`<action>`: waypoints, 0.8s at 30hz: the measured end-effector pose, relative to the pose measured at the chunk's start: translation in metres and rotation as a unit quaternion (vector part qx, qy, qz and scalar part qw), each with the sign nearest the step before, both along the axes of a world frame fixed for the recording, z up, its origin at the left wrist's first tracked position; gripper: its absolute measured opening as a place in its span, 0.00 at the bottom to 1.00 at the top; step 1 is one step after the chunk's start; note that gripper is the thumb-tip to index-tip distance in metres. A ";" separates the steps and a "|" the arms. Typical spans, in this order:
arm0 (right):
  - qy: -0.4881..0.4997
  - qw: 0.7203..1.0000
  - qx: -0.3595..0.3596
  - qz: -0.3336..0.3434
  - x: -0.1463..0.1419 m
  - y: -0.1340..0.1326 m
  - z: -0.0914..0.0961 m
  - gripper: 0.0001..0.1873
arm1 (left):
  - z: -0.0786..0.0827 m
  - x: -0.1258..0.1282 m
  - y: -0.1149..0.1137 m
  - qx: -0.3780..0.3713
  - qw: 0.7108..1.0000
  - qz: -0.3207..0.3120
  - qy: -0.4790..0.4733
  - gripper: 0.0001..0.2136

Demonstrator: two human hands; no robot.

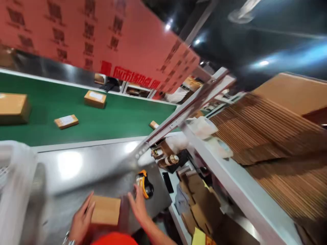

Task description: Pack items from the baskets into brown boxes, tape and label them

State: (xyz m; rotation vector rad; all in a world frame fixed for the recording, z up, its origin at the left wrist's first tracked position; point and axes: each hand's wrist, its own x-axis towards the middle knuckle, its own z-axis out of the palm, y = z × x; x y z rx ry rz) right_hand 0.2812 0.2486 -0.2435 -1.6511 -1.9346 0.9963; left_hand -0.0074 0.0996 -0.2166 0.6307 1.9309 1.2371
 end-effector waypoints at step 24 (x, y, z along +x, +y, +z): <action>0.266 0.951 -0.159 -0.007 -0.005 0.035 0.081 0.56 | -0.015 0.001 0.029 0.035 0.991 -0.015 -0.126 0.28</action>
